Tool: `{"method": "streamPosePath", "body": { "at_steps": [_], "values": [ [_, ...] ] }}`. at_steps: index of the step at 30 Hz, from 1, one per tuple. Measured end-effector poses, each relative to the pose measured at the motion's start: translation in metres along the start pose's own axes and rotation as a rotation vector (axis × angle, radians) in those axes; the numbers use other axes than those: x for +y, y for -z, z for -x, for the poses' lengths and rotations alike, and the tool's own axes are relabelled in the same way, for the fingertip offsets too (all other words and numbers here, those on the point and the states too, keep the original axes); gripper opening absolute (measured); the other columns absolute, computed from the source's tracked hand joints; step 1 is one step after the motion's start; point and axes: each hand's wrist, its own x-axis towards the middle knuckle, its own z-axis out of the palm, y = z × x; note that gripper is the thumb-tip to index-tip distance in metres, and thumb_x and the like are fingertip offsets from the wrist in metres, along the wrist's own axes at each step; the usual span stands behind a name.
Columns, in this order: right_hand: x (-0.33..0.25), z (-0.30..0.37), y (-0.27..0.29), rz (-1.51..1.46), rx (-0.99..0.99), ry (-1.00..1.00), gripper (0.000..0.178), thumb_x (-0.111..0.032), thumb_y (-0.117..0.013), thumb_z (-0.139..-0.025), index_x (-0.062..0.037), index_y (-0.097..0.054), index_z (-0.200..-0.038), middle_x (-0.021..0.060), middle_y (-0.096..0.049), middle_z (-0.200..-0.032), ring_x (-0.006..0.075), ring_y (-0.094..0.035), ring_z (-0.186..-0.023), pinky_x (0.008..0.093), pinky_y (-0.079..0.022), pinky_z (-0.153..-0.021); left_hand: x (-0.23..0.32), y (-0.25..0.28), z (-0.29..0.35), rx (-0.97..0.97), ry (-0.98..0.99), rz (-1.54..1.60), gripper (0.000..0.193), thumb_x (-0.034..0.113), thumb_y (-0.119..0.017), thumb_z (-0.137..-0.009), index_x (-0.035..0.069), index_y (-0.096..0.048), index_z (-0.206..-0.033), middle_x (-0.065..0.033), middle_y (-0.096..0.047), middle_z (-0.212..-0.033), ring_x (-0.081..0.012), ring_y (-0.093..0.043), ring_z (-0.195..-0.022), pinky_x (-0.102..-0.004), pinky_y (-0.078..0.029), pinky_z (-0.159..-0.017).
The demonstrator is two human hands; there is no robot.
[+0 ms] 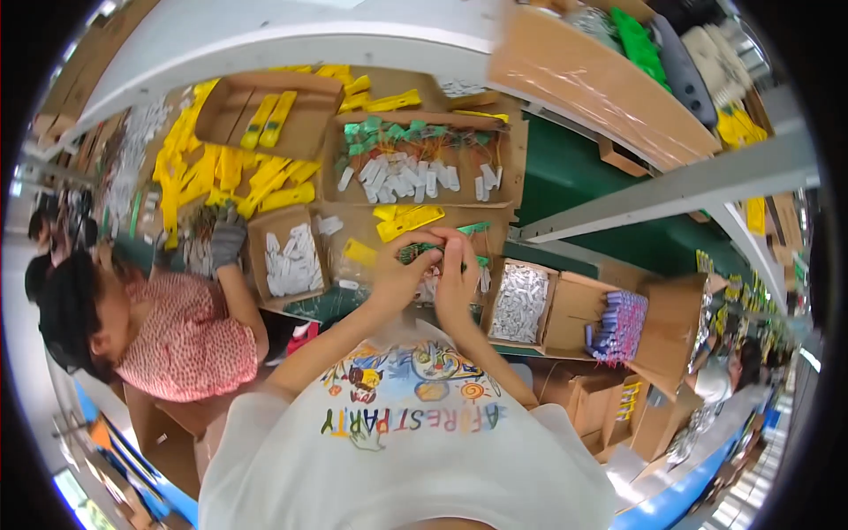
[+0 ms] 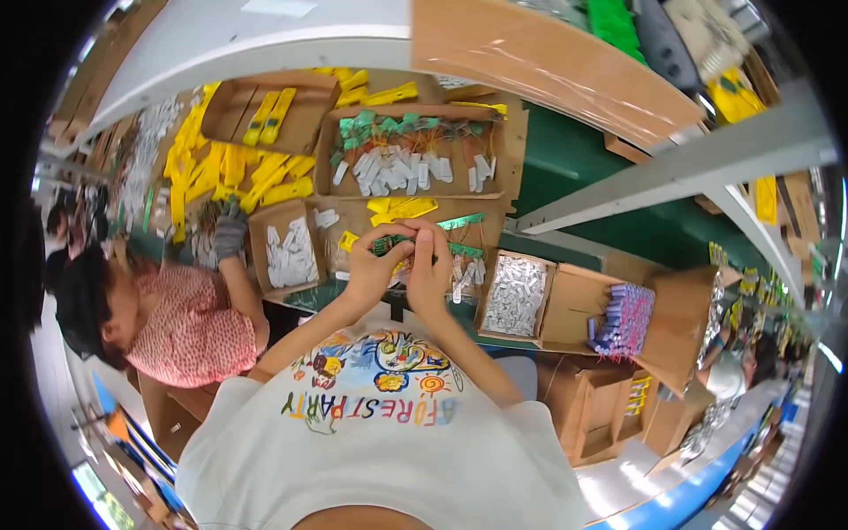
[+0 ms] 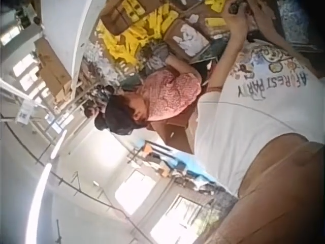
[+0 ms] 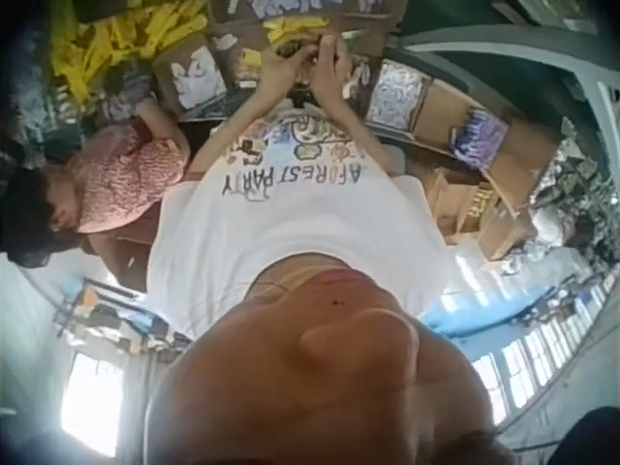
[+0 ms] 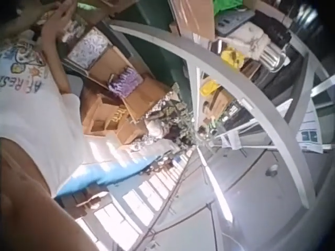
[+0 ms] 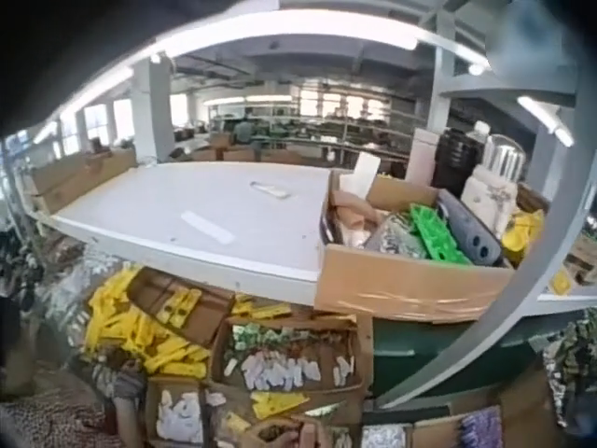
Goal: Assembling and sorting small electrical components into plastic housings and cardboard boxes.
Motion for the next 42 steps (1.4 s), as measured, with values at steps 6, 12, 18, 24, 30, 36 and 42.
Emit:
{"method": "streamPosePath", "body": {
  "at_steps": [6, 12, 18, 24, 30, 36, 42],
  "values": [
    [0.009, -0.005, -0.015, 0.227, 0.063, 0.278, 0.030, -0.020, -0.036, -0.097, 0.0016, -0.057, -0.099, 0.0121, -0.061, -0.098, 0.0180, -0.057, -0.091, 0.0295, -0.043, -0.082, -0.021, -0.008, -0.011, 0.136, -0.331, -0.026, 0.017, -0.003, -0.062, -0.077, 0.000, -0.062, -0.094, -0.0050, -0.063, -0.090, -0.0105, -0.058, -0.084, -0.0235, -0.046, -0.075],
    [0.011, -0.134, 0.003, -0.065, -0.094, 0.099, 0.026, -0.022, -0.043, -0.094, -0.0019, -0.059, -0.095, 0.0063, -0.061, -0.091, 0.0148, -0.056, -0.084, 0.0281, -0.044, -0.075, 0.009, -0.040, -0.109, 0.062, -0.170, 0.528, 0.023, 0.003, -0.063, -0.080, 0.002, -0.060, -0.102, -0.0069, -0.061, -0.098, -0.0122, -0.057, -0.087, -0.0258, -0.048, -0.077],
    [0.109, -0.281, 0.089, 0.493, 0.173, 0.268, 0.037, -0.033, -0.059, -0.086, -0.0041, -0.056, -0.109, 0.0064, -0.058, -0.104, 0.0189, -0.052, -0.097, 0.0299, -0.041, -0.086, -0.028, 0.003, -0.250, -0.272, 0.134, 0.392, 0.044, 0.033, -0.055, -0.087, 0.003, -0.050, -0.119, -0.0091, -0.058, -0.109, -0.0181, -0.056, -0.094, -0.0333, -0.047, -0.078],
    [0.117, -0.093, 0.093, 0.736, -0.252, 0.001, 0.023, -0.022, -0.063, -0.081, -0.0078, -0.061, -0.100, 0.0122, -0.063, -0.090, 0.0268, -0.060, -0.080, 0.0348, -0.048, -0.073, -0.089, 0.100, -0.091, 0.271, 0.133, 0.297, 0.030, 0.022, -0.052, -0.088, 0.004, -0.054, -0.113, -0.0095, -0.061, -0.107, -0.0175, -0.061, -0.090, -0.0284, -0.049, -0.070],
    [0.170, -0.030, 0.106, 1.415, -0.368, 0.549, 0.025, -0.021, -0.067, -0.076, -0.0090, -0.060, -0.097, 0.0111, -0.061, -0.086, 0.0291, -0.062, -0.072, 0.0381, -0.049, -0.064, -0.127, 0.099, -0.012, 0.136, 0.445, 0.211, 0.020, 0.011, -0.051, -0.088, 0.005, -0.058, -0.105, -0.0056, -0.062, -0.096, -0.0153, -0.060, -0.088, -0.0275, -0.049, -0.075],
    [0.028, -0.012, 0.065, 1.033, -0.534, 0.126, 0.023, -0.015, -0.069, -0.075, -0.0067, -0.057, -0.092, 0.0117, -0.061, -0.081, 0.0263, -0.062, -0.070, 0.0362, -0.049, -0.063, -0.095, 0.082, -0.002, 0.123, -0.007, -0.121, 0.020, 0.007, -0.051, -0.087, 0.003, -0.056, -0.106, -0.0058, -0.062, -0.094, -0.0147, -0.058, -0.087, -0.0268, -0.047, -0.077],
    [0.012, -0.011, 0.065, 0.702, -0.491, 0.249, 0.019, -0.007, -0.074, -0.070, -0.0029, -0.058, -0.080, 0.0063, -0.063, -0.077, 0.0166, -0.061, -0.067, 0.0265, -0.048, -0.061, -0.006, 0.062, 0.007, -0.024, -0.494, -0.371, 0.021, 0.007, -0.058, -0.085, 0.003, -0.060, -0.105, -0.0056, -0.063, -0.094, -0.0188, -0.059, -0.089, -0.0290, -0.047, -0.078]
  ]
}}
